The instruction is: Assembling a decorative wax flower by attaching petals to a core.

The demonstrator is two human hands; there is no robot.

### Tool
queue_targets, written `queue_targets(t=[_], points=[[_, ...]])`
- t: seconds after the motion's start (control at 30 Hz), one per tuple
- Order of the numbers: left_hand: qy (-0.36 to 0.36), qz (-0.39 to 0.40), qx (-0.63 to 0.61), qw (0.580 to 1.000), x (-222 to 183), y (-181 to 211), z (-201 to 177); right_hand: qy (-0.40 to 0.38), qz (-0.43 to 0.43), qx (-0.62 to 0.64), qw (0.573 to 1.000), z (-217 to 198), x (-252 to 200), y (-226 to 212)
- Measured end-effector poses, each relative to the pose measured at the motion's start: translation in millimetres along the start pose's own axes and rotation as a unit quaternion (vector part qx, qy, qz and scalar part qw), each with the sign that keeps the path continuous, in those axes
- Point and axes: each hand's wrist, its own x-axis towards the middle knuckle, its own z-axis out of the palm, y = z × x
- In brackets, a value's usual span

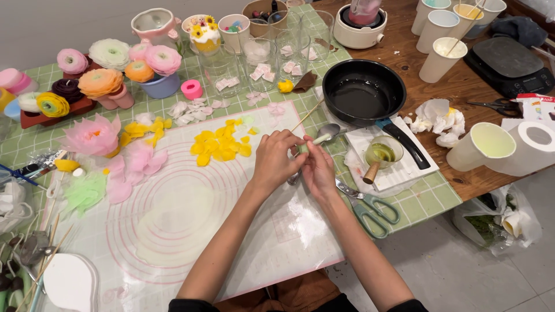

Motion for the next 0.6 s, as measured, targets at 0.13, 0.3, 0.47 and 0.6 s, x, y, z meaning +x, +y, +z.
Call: queue_targets(t=[0.13,0.3,0.47,0.6], points=[[0.009,-0.001,0.002,1.000,-0.8,1.5,0.9,0.002,-0.004,0.014,1.000,23.7,-8.9,-12.9],[0.012,0.003,0.016,1.000,-2.3,4.7,2.5,0.009,0.016,0.016,1.000,9.6,-2.9,-7.1],[0.045,0.037,0.004,0.998,-3.4,8.1,2.0,0.024,0.005,0.020,1.000,12.5,-3.6,-8.7],[0.065,0.042,0.026,0.997,-5.0,7.4,6.0,0.025,0.001,0.032,0.999,1.5,0.5,-1.7]])
